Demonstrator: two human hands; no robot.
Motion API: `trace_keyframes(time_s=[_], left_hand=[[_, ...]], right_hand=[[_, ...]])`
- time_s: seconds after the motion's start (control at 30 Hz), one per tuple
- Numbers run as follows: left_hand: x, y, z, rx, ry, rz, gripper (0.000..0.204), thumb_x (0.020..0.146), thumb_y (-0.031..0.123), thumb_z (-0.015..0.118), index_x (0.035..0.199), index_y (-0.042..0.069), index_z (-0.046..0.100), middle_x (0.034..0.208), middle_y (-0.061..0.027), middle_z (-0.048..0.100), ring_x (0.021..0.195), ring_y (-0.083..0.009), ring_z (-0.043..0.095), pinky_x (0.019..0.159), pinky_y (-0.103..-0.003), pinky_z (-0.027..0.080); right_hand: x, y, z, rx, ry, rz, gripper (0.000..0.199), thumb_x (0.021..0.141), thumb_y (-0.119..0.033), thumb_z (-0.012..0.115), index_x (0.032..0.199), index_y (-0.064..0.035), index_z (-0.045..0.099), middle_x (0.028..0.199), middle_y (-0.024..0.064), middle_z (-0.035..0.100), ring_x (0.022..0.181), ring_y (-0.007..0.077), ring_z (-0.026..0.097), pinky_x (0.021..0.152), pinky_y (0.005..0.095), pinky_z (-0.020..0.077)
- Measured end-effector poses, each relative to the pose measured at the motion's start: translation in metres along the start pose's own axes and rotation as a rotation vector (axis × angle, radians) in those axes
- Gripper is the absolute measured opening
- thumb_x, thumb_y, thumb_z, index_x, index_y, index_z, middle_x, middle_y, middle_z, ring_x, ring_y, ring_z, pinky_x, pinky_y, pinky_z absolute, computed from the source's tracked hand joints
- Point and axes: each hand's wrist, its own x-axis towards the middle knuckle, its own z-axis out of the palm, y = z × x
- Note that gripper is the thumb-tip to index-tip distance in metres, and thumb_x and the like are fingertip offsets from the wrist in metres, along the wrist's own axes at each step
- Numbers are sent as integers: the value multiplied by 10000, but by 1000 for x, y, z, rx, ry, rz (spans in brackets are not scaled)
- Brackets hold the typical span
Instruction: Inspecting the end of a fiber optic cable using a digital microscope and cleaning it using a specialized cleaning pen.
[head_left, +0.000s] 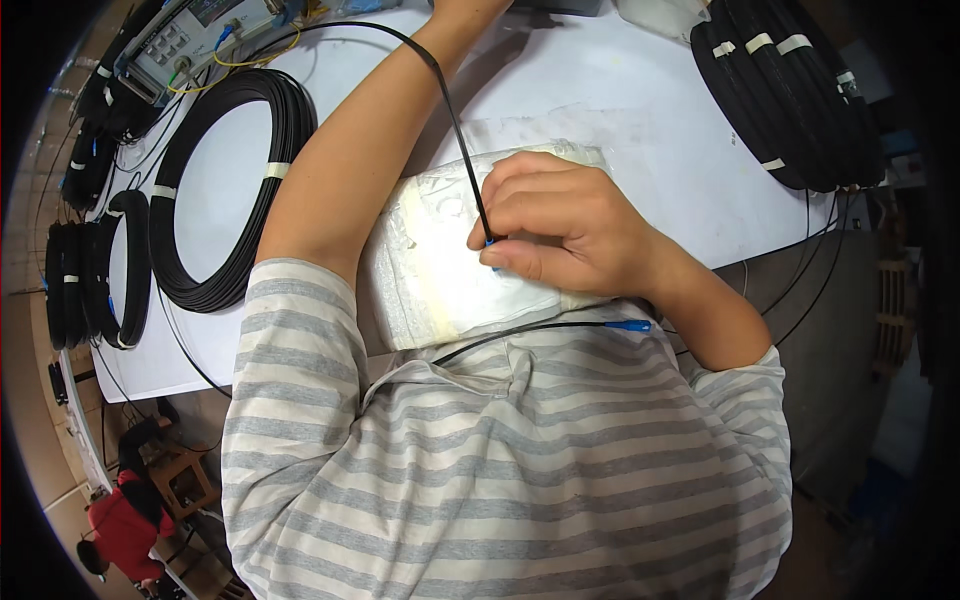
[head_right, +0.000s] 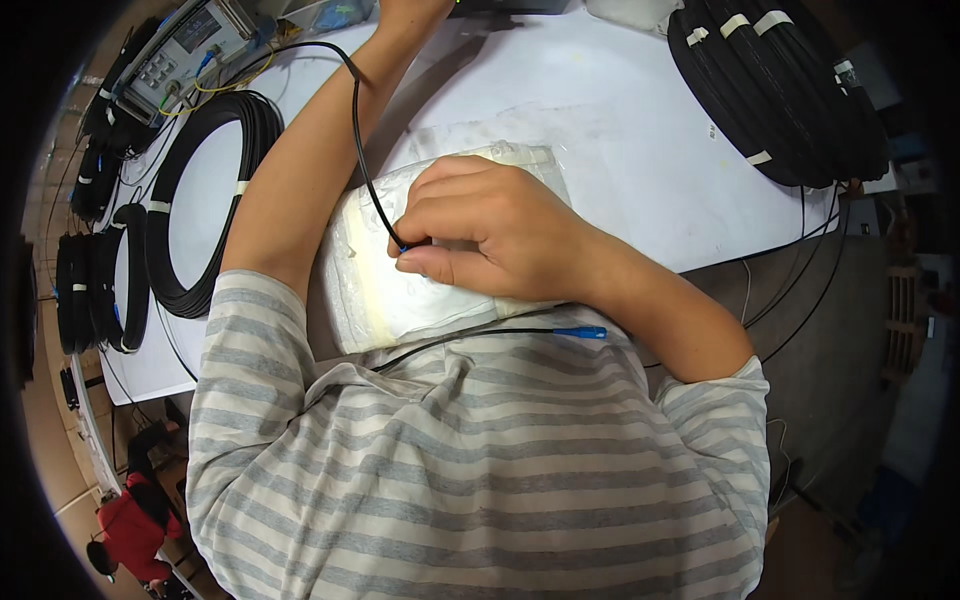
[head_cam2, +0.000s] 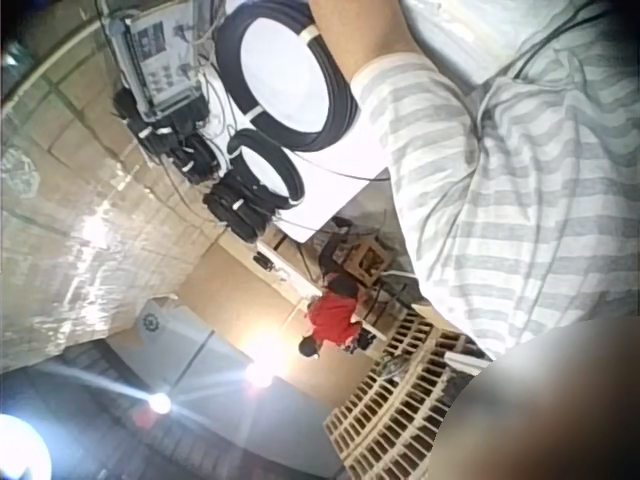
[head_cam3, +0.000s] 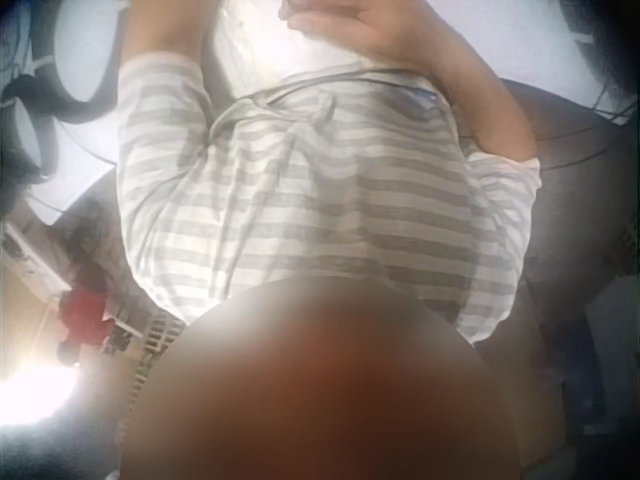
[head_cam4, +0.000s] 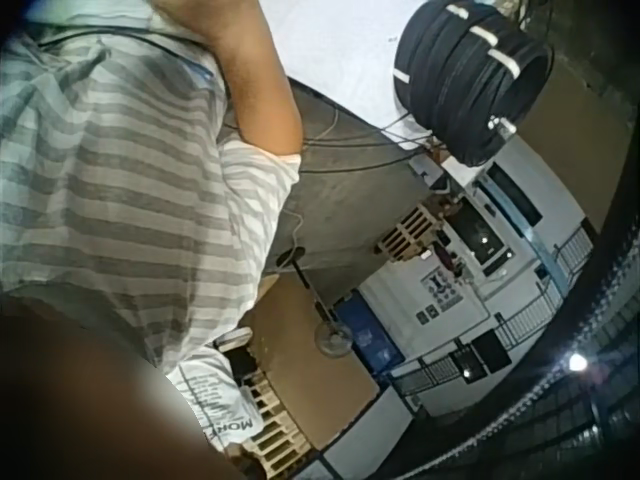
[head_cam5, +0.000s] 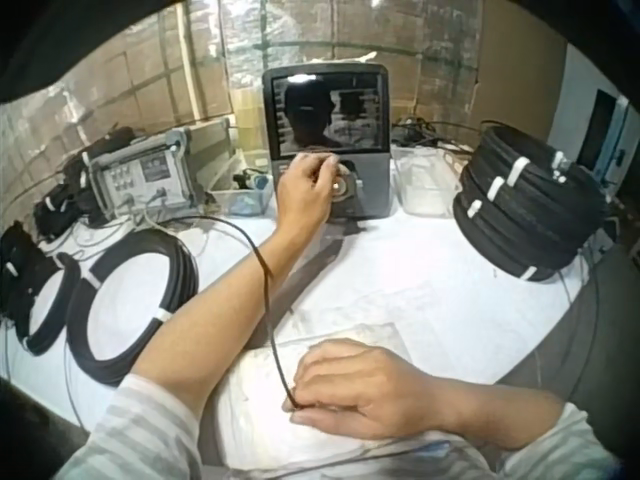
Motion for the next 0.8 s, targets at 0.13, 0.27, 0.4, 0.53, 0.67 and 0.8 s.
trace_keyframes(time_s=[0.13, 0.27, 0.4, 0.53, 0.67, 0.8], left_hand=[[-11, 4, 3, 141, 136, 245, 254, 952, 249, 650, 998, 1, 682, 962, -130, 699, 855, -265, 676, 754, -336, 513], [-7, 4, 2, 199, 103, 149, 255, 952, 249, 646, 1014, 4, 675, 948, -146, 691, 852, -274, 672, 758, -346, 510], [1, -15, 1, 229, 139, 339, 234, 957, 223, 631, 1016, 0, 674, 923, -150, 675, 865, -283, 665, 758, -354, 505], [-2, -20, 2, 176, 110, 336, 234, 969, 217, 617, 1023, -3, 675, 945, -145, 669, 875, -281, 663, 764, -350, 505], [-7, -23, 1, 161, 103, 396, 239, 983, 216, 602, 1052, -4, 668, 983, -139, 663, 869, -264, 665, 761, -341, 508], [-9, -22, -1, 175, 88, 383, 238, 988, 212, 596, 1071, -3, 657, 980, -134, 658, 864, -250, 667, 751, -329, 510]], right_hand=[[2, 3, 0, 43, -58, -81, 149, 828, -143, 770, 863, -17, 700, 841, 55, 710, 935, 271, 630, 816, 363, 519], [0, 1, 2, 17, 5, -19, 146, 832, -139, 766, 867, -15, 698, 849, 56, 714, 932, 274, 629, 823, 368, 516], [2, 2, 2, 39, -37, -87, 143, 837, -134, 759, 858, -7, 696, 853, 59, 719, 931, 274, 628, 830, 366, 515], [0, 2, 3, 77, 8, -59, 138, 847, -139, 749, 856, -8, 705, 843, 60, 715, 911, 268, 624, 834, 361, 515], [-1, 3, 4, 35, 11, -52, 133, 851, -142, 744, 861, -12, 714, 845, 56, 714, 907, 264, 621, 874, 388, 506], [1, 1, 0, 41, -61, -104, 128, 851, -141, 743, 864, -16, 722, 845, 50, 715, 930, 267, 619, 952, 436, 472]])
